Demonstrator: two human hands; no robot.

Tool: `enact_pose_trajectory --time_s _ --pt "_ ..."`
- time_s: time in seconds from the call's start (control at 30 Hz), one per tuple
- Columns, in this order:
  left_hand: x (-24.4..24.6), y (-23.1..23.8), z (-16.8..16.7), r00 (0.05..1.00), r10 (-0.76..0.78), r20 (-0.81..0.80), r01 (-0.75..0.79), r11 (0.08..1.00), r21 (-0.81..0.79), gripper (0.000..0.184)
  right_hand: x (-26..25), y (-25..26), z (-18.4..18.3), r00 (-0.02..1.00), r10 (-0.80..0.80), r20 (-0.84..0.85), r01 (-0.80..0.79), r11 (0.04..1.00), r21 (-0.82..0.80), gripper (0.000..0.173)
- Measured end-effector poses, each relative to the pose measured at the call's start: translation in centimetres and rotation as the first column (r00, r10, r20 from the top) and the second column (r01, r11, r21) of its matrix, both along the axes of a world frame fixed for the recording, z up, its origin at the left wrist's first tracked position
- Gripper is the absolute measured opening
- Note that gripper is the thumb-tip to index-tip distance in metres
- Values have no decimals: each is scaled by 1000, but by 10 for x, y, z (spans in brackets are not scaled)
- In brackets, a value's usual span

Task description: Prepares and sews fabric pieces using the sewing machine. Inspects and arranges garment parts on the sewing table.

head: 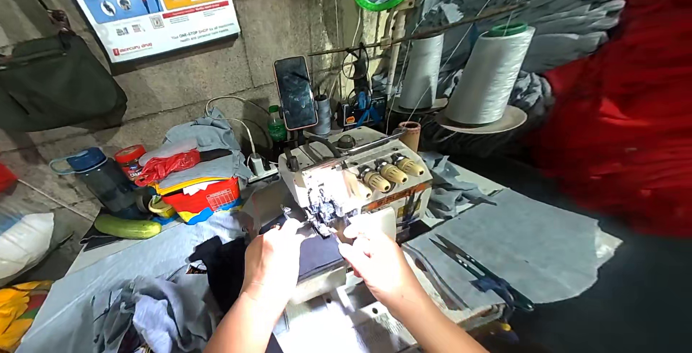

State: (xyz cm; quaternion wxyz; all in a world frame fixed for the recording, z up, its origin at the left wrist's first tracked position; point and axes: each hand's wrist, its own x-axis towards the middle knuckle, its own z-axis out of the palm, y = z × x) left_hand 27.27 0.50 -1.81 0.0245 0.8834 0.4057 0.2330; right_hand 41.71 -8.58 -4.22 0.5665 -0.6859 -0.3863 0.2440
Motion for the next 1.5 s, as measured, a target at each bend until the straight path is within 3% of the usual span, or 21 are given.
enact_pose_trajectory --time_s 0.2,0.33,0.4,0.47,0.53,0.63,0.77,0.9,1.0,1.1,1.17,1.23,1.33,1.5 --pt "5 3 16 984 64 -168 -92 983 -159 27 -2 9 9 999 -40 -13 39 997 -71 14" --pt "-1 6 -12 990 -107 94 85 973 216 18 3 9 7 999 -5 32 7 998 -55 12" --pt "-3 1 -19 978 -175 114 143 958 250 20 5 9 1 997 2 71 -1 1000 -7 12" --pt "-5 -6 -17 984 -174 44 167 977 129 25 6 8 0 996 1 90 -2 1000 3 14" --pt "-8 -6 -10 980 -180 -87 171 979 -108 36 6 8 1 995 -5 101 7 1000 -25 17" --pt "-11 2 3 956 -209 -206 123 923 -364 45 5 10 0 983 -44 178 52 998 -42 16" --pt "-7 17 11 926 -164 -341 10 911 -412 48 1 16 6 961 -63 268 93 990 -102 16" --pt "-2 31 17 934 -57 -352 -98 907 -409 47 -3 12 1 919 -120 374 158 985 -72 8" --pt "-8 40 17 939 -3 -345 -143 906 -398 46 -6 -2 -14 861 -199 469 194 979 58 15" --pt "-21 43 11 955 35 -293 -158 898 -409 47 -9 -21 -39 790 -227 570 128 969 209 29" --pt "-32 41 3 974 45 -221 -134 902 -410 47 -16 -39 -47 821 -88 564 -13 985 173 27" --pt "-43 35 -6 988 58 -140 -111 906 -408 46 -25 -57 -52 788 110 606 -211 973 98 23" --pt "-63 21 -10 993 100 -61 -116 914 -390 48 -41 -72 -61 601 269 752 -420 907 11 17" --pt "-118 -4 -34 942 45 333 -9 994 -108 41 -64 -76 -81 381 250 890 -529 849 -12 15"
